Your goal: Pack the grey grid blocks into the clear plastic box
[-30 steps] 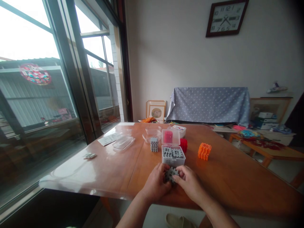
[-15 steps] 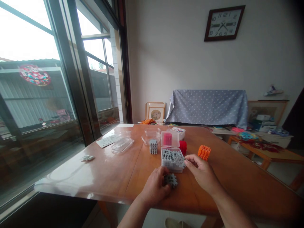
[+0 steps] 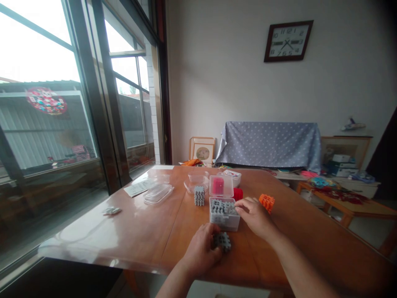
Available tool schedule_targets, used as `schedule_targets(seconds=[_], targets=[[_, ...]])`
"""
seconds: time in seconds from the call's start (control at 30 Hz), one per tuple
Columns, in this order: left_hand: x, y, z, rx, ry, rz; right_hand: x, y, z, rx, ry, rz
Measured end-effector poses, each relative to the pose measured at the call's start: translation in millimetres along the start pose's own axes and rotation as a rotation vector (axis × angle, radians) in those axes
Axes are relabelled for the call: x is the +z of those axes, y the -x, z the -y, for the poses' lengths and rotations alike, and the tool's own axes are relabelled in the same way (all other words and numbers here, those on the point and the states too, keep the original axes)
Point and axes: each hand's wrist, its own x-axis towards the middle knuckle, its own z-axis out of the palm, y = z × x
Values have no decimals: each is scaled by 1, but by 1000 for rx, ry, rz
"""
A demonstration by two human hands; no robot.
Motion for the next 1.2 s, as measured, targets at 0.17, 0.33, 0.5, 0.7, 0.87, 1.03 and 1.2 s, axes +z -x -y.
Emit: schedule_targets(seconds=[0.17, 0.33, 0.5, 0.7, 0.87, 1.03, 1.2], targets=[[-1, 0, -2, -12, -18, 14, 2, 1, 0, -45, 59, 7], [-1, 0, -3, -17, -39, 19, 3, 3, 2, -70, 67, 51], [-2, 0, -3, -11, -37, 27, 4, 5, 2, -48, 83, 102], [-3, -1, -6, 1, -59, 21, 4, 5, 5, -17, 100, 139], [-5, -2, -12, 1, -136, 27, 5, 5, 6, -15, 109, 131], [-3, -2, -14, -7, -231, 11, 5, 6, 9, -34, 97, 115], [0, -1, -12, 33, -271, -5, 3, 10, 13, -63, 44, -49]])
